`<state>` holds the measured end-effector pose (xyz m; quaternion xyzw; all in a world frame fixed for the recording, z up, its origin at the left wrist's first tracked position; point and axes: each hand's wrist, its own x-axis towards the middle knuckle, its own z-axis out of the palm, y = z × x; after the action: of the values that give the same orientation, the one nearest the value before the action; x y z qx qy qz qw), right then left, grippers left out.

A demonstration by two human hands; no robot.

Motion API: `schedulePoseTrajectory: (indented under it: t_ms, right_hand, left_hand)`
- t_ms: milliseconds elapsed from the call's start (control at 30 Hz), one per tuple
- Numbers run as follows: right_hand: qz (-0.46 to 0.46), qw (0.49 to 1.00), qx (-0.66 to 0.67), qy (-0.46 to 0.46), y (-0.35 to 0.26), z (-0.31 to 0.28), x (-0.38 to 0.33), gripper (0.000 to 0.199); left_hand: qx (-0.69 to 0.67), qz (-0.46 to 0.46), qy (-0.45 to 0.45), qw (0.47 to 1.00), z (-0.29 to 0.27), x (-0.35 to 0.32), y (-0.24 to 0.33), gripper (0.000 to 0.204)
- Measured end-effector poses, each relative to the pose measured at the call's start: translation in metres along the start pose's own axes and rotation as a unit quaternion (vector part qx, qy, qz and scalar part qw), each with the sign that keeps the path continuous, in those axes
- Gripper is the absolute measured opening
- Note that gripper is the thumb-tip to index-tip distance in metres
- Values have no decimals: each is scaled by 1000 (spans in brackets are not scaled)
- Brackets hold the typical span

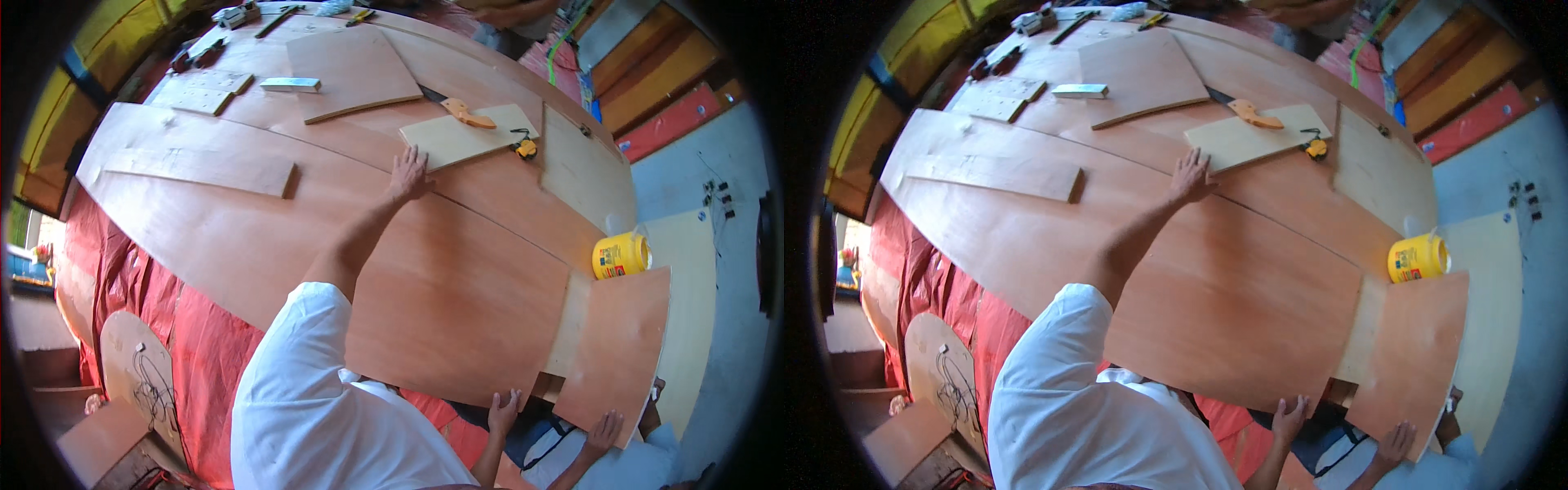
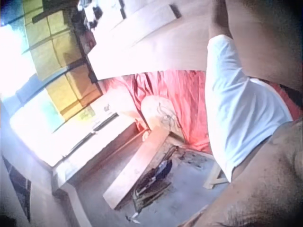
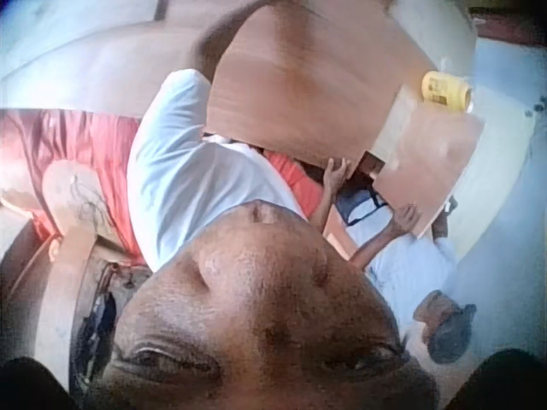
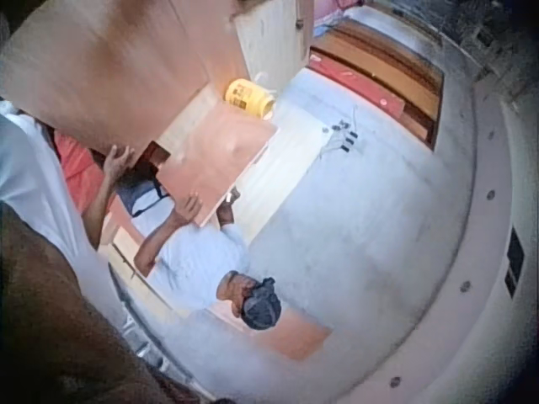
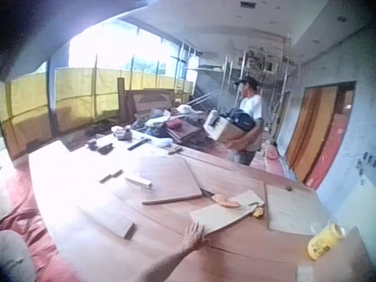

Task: The person secures screws into a wooden board using a power drill while another person stabilizes the piece on a large wooden surface.

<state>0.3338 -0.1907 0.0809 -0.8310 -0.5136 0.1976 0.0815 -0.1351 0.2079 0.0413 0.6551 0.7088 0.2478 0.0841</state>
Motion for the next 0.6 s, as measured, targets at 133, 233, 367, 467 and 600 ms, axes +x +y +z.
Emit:
schedulePoseTrajectory:
  t_ms: [133,233,367,467,600]
  right_hand:
    - [-19,999,39,21,1,4,1,59]
    - [10,999,42,24,5,8,3,59]
    - [-15,998,46,40,10,12,6,59]
    - [-18,998,53,23,12,15,6,58]
    - [-18,999,30,41,11,18,6,59]
  left_hand:
    - [69,16,-61,996,7,22,-8,81]
    - [115,69,-18,991,10,30,-4,84]
    - [139,34,-135,980,-8,72,-2,85]
    - [76,-37,-118,989,-22,93,-18,99]
    - [67,-82,-170,980,-19,93,-38,111]
